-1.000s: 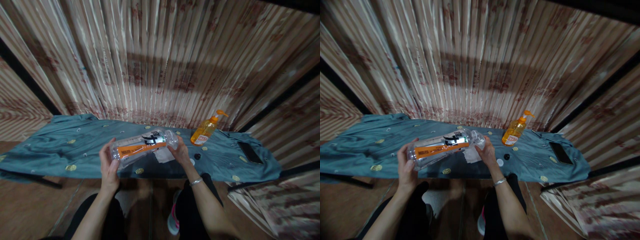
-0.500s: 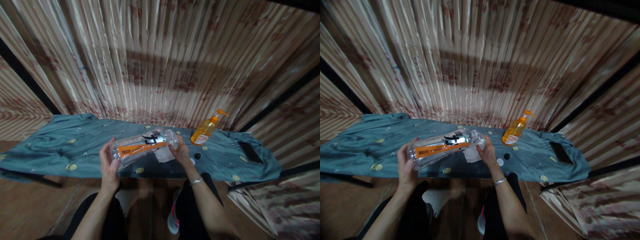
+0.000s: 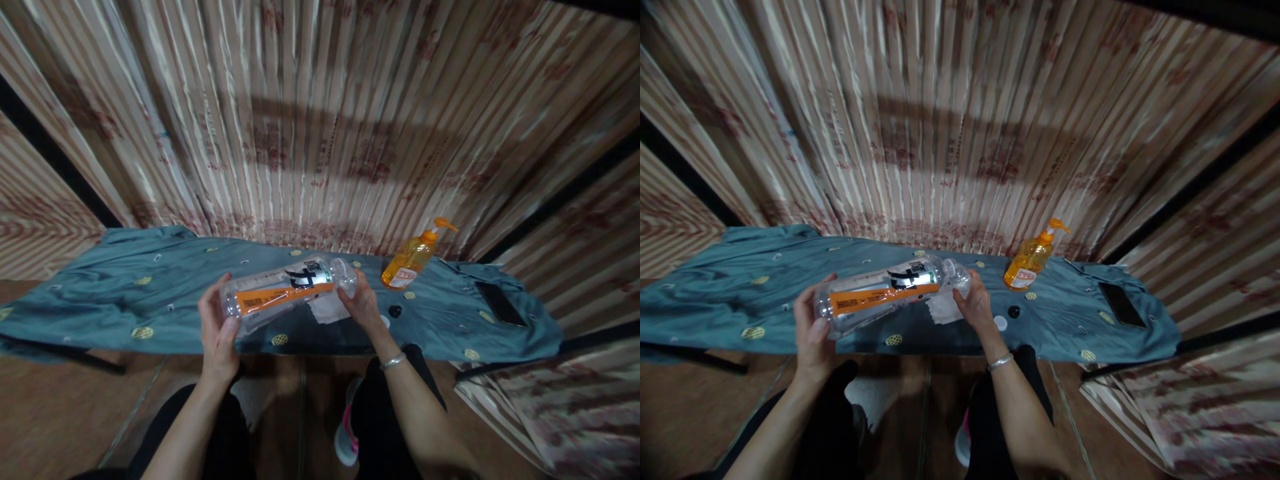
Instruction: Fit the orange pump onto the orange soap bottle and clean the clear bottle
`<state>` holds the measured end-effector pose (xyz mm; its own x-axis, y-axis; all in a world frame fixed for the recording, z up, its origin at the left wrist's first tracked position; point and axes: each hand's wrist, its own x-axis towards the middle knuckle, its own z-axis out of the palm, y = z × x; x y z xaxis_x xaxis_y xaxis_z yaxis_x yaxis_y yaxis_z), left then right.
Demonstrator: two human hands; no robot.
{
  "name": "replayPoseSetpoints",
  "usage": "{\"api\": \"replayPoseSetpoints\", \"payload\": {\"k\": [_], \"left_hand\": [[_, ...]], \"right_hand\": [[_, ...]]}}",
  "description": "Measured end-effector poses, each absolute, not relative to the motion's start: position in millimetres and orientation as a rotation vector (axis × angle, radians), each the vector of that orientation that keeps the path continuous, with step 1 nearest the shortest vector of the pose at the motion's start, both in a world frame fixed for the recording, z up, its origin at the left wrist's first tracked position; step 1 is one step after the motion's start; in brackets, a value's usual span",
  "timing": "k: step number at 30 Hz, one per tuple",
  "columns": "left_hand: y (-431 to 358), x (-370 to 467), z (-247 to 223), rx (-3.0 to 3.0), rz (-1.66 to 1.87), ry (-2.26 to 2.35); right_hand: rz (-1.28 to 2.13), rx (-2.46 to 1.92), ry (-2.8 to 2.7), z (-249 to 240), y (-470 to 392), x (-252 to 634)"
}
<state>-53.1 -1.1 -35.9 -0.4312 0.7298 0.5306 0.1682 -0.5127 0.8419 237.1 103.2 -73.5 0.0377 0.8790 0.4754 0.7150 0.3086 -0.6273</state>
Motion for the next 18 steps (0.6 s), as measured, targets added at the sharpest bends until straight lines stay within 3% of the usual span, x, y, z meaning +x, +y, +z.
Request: {"api": "replayPoseSetpoints", "payload": {"k": [18], "left_hand": [[-1.6,-52.5,-33.4,1.382,2.005,1.264]], "right_hand": [[0.243,-1.441,-1.729,-71.6,101.9,237.7]]}}
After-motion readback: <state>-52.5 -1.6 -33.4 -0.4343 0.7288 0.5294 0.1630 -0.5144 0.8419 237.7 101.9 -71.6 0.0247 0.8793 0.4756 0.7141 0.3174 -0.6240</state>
